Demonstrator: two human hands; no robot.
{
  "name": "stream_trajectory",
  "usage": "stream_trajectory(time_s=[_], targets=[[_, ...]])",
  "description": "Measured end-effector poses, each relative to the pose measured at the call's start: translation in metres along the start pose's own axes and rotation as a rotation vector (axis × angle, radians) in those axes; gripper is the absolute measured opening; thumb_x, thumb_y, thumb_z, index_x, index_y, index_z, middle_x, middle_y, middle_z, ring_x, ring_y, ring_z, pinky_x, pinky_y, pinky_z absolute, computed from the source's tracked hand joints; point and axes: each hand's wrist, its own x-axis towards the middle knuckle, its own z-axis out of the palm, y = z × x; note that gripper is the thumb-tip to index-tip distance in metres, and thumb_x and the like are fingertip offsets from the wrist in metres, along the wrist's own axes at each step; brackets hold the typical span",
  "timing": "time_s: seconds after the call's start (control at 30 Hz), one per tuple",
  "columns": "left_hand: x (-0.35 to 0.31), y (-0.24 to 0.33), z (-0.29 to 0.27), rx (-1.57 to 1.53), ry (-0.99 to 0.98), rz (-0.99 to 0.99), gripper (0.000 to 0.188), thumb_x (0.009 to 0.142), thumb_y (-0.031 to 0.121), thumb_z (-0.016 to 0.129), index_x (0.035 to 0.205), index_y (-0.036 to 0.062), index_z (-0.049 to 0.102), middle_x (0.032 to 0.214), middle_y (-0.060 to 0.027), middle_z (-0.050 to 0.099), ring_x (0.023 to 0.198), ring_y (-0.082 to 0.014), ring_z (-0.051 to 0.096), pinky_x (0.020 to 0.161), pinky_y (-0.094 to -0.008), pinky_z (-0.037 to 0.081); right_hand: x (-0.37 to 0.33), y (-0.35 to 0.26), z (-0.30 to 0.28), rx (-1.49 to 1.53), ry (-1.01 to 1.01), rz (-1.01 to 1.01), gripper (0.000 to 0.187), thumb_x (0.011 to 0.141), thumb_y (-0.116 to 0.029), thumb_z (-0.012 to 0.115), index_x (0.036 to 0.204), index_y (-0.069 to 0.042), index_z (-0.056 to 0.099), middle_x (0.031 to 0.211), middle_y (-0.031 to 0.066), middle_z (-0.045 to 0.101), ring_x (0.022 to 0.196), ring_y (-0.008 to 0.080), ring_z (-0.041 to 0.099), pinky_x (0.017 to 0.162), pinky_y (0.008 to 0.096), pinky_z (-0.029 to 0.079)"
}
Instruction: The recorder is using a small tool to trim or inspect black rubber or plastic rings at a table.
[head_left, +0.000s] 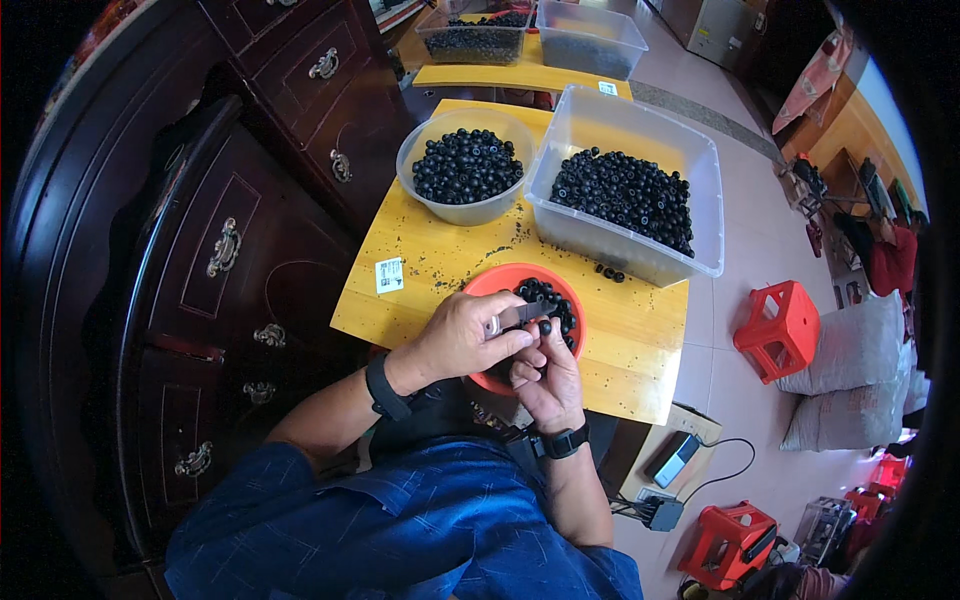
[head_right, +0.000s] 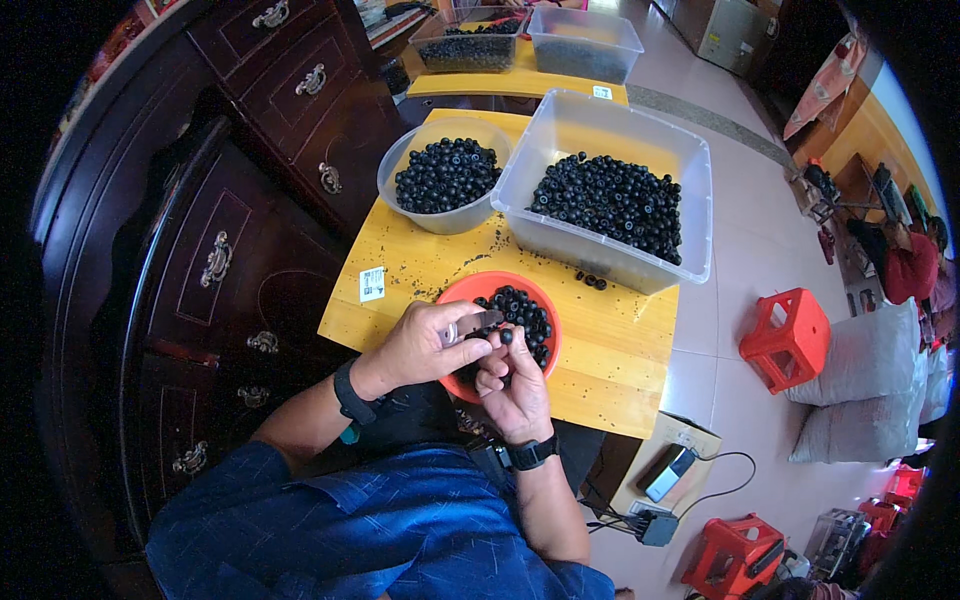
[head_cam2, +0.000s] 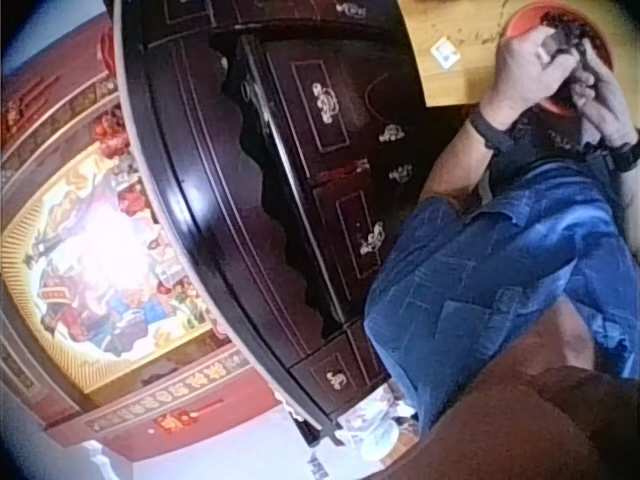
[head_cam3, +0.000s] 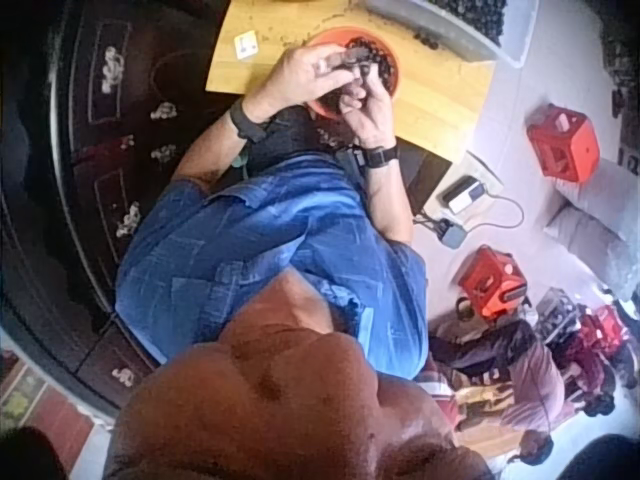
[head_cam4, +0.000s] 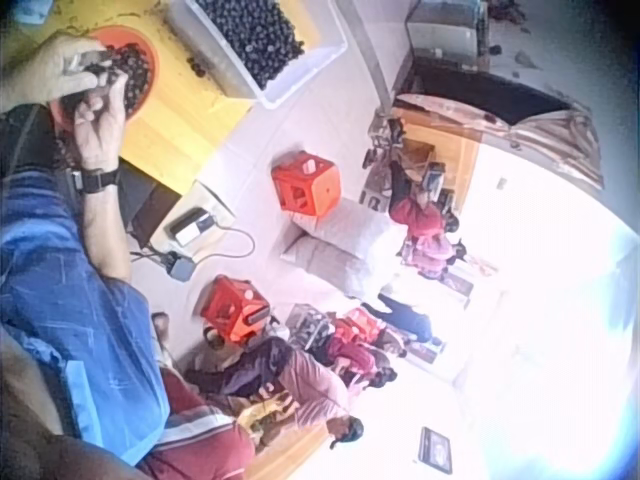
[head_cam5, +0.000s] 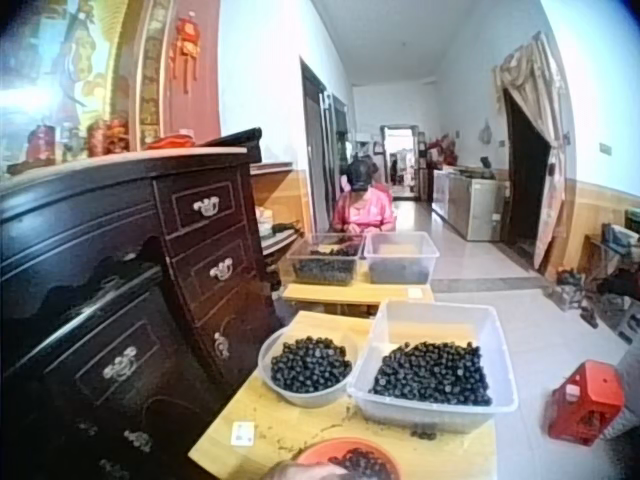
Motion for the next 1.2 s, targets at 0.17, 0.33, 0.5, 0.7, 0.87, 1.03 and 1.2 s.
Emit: stream_trajectory(time_s=[0.17, 0.33, 0.5, 0.7, 0.87, 1.03, 1.2], targets=[[0.003, 0.005, 0.002, -0.022, -0.051, 0.003, 0.023, 0.086, 0.01, 0.071, 0.107, 0.0012, 0.066, 0.077, -0.0085, 0.071, 0.068, -0.009, 0.066, 0.062, -0.0269, 0.053, 0.001, 0.001, -0.005, -0.014, -0.023, 0.031, 0.02, 0.099, -0.03, 0.057, 0.105, -0.011, 0.061, 0.087, -0.003, 0.061, 0.064, 0.0035, 0.05, 0.052, 0.0177, 0.042], [0.006, 0.008, 0.002, 0.0, -0.071, -0.107, 0.015, 0.087, 0.012, 0.07, 0.098, 0.0021, 0.066, 0.074, -0.005, 0.068, 0.064, -0.0087, 0.062, 0.059, -0.0276, 0.05, 0.0, 0.005, -0.001, -0.099, 0.017, -0.012, 0.02, 0.1, -0.029, 0.057, 0.11, -0.013, 0.06, 0.085, -0.0048, 0.058, 0.063, 0.0026, 0.047, 0.052, 0.0173, 0.04], [0.002, -0.005, 0.007, -0.082, -0.027, -0.093, 0.016, 0.088, 0.016, 0.068, 0.092, 0.0014, 0.063, 0.069, -0.0048, 0.064, 0.061, -0.0092, 0.058, 0.055, -0.029, 0.047, -0.001, 0.007, -0.002, -0.174, 0.021, -0.027, 0.017, 0.099, -0.028, 0.058, 0.11, -0.015, 0.06, 0.088, -0.0048, 0.057, 0.065, 0.0035, 0.047, 0.053, 0.0177, 0.04], [0.008, 0.0, 0.0, 0.124, -0.083, -0.058, 0.018, 0.086, 0.018, 0.069, 0.085, 0.0017, 0.063, 0.062, -0.0077, 0.061, 0.057, -0.0118, 0.059, 0.055, -0.0308, 0.047, 0.002, 0.004, -0.008, -0.234, -0.017, -0.055, 0.015, 0.099, -0.025, 0.058, 0.11, -0.014, 0.059, 0.088, -0.0044, 0.057, 0.066, 0.0047, 0.048, 0.055, 0.0188, 0.041], [0.036, -0.006, -0.038, 0.21, 0.003, -0.091, 0.019, 0.084, 0.019, 0.07, 0.078, 0.003, 0.062, 0.06, -0.0062, 0.061, 0.058, -0.0087, 0.057, 0.054, -0.0292, 0.045, 0.003, 0.002, 0.004, -0.207, 0.074, -0.036, 0.025, 0.099, -0.027, 0.058, 0.116, -0.009, 0.059, 0.113, 0.0069, 0.066, 0.079, 0.0129, 0.061, 0.061, 0.0222, 0.05], [0.085, -0.002, -0.08, 0.387, 0.394, 0.04, 0.032, 0.084, 0.019, 0.073, 0.108, 0.0001, 0.064, 0.073, -0.011, 0.065, 0.064, -0.0178, 0.065, 0.06, -0.0315, 0.05, -0.001, -0.002, 0.014, -0.124, 0.123, -0.05, 0.029, 0.099, -0.031, 0.057, 0.116, -0.007, 0.06, 0.126, 0.0139, 0.061, 0.104, 0.0223, 0.064, 0.084, 0.0313, 0.055], [0.045, 0.004, -0.062, 0.452, 0.196, 0.002, 0.035, 0.082, 0.018, 0.075, 0.112, 0.0028, 0.065, 0.077, -0.012, 0.068, 0.07, -0.0223, 0.069, 0.064, -0.0338, 0.053, 0.001, -0.001, 0.017, -0.134, 0.104, -0.08, 0.029, 0.1, -0.03, 0.055, 0.119, -0.009, 0.059, 0.126, 0.0135, 0.062, 0.115, 0.023, 0.059, 0.098, 0.0361, 0.048]])
